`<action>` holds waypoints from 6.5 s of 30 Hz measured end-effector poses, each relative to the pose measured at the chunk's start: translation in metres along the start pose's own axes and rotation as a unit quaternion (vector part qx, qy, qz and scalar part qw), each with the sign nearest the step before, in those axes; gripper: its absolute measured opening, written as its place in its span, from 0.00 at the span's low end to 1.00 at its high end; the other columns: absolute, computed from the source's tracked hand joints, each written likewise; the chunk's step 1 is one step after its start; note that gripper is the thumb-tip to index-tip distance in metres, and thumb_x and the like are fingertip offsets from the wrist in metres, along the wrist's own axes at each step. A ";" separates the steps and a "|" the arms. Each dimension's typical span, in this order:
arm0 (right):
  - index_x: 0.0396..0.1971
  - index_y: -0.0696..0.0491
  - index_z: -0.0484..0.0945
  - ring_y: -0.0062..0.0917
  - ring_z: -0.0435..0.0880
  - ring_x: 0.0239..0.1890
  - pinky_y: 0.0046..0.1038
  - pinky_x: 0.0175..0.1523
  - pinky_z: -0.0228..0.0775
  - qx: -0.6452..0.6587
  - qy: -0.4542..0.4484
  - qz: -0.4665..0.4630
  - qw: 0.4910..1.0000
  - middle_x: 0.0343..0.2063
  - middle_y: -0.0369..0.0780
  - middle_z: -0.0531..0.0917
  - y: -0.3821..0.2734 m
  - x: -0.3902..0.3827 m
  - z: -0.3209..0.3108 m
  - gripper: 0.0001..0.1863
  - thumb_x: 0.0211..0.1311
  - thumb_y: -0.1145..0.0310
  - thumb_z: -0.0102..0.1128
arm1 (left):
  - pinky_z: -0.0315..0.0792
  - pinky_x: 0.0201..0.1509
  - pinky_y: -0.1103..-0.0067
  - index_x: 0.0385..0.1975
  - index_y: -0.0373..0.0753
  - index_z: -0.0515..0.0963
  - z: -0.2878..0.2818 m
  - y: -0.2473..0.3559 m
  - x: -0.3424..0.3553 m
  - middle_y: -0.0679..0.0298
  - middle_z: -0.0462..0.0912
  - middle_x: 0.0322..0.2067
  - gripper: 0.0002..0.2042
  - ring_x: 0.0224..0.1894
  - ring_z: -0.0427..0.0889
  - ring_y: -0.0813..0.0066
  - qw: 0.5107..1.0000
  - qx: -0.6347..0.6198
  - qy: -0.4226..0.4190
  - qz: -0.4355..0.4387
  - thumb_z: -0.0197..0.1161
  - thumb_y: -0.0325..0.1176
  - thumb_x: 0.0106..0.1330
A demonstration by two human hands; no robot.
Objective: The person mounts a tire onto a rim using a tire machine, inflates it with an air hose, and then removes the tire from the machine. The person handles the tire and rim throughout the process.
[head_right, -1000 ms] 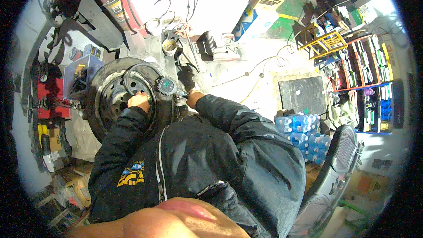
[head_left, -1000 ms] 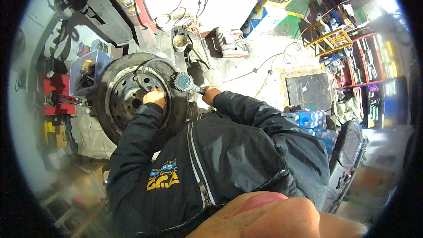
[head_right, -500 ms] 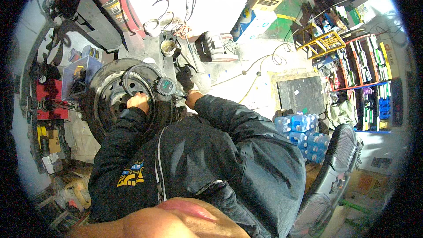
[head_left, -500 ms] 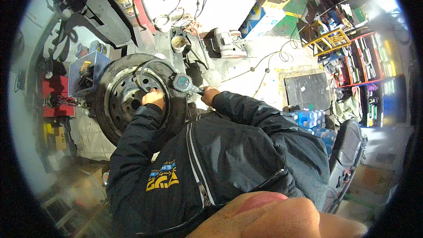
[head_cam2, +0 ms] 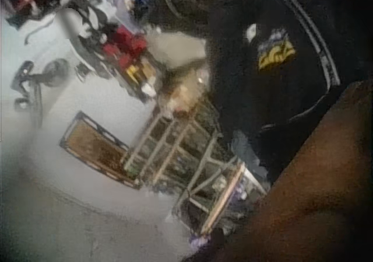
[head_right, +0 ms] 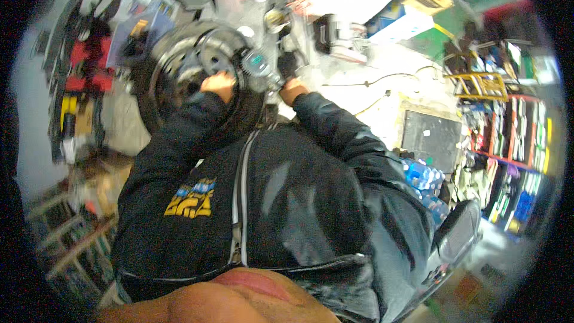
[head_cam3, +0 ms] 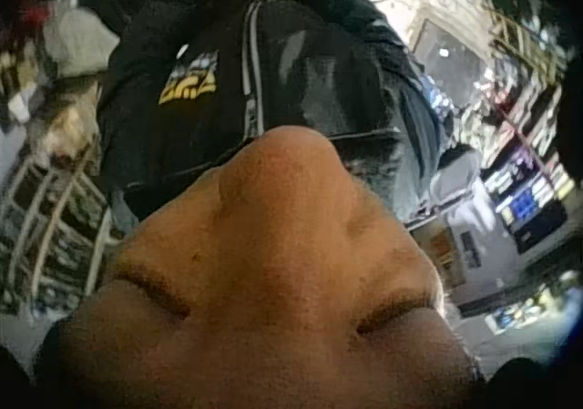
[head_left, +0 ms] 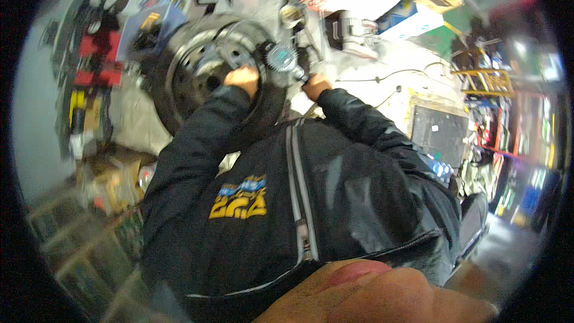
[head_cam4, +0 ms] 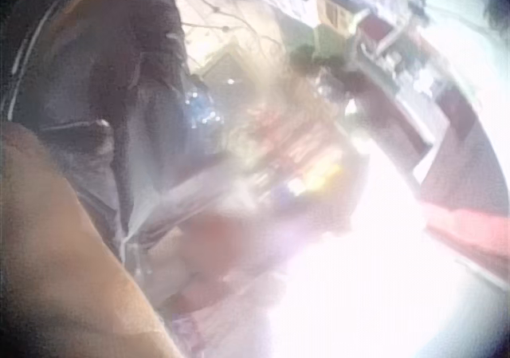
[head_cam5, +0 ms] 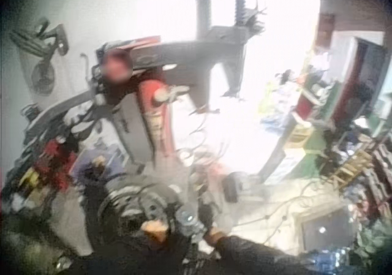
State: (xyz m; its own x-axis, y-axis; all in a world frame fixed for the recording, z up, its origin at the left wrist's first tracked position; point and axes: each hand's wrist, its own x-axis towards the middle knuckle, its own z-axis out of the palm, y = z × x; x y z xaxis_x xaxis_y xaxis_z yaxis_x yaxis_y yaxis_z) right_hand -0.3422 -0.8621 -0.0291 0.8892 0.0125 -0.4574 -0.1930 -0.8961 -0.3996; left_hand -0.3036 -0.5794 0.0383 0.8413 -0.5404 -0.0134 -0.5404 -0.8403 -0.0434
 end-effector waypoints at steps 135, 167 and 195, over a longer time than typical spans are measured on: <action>0.39 0.61 0.84 0.49 0.85 0.47 0.42 0.54 0.77 0.025 -0.076 0.003 0.997 0.40 0.56 0.85 -0.009 0.022 -0.001 0.24 0.48 0.56 0.65 | 0.82 0.33 0.65 0.33 0.39 0.82 -0.016 0.005 0.003 0.55 0.84 0.35 0.07 0.31 0.87 0.56 0.998 -0.009 -0.028 -0.058 0.61 0.32 0.57; 0.33 0.61 0.86 0.49 0.86 0.44 0.42 0.52 0.78 0.008 -0.063 -0.009 0.998 0.37 0.56 0.86 -0.005 0.025 0.003 0.22 0.48 0.55 0.65 | 0.82 0.37 0.66 0.37 0.38 0.81 -0.026 0.006 0.006 0.54 0.83 0.38 0.09 0.34 0.88 0.57 0.996 -0.023 -0.066 -0.055 0.62 0.32 0.58; 0.34 0.57 0.87 0.47 0.85 0.44 0.44 0.50 0.77 -0.028 -0.057 -0.040 0.997 0.38 0.54 0.86 0.002 0.029 0.011 0.21 0.53 0.53 0.64 | 0.78 0.25 0.70 0.22 0.43 0.82 -0.004 0.006 0.002 0.61 0.82 0.23 0.05 0.23 0.85 0.65 0.996 0.041 0.079 -0.019 0.61 0.34 0.53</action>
State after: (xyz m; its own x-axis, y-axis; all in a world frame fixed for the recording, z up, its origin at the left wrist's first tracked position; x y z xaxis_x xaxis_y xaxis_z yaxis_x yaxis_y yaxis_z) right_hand -0.3215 -0.8587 -0.0515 0.8470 0.1328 -0.5148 -0.0973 -0.9133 -0.3956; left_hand -0.3049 -0.5854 0.0418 0.8455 -0.5134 0.1471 -0.4995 -0.8576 -0.1224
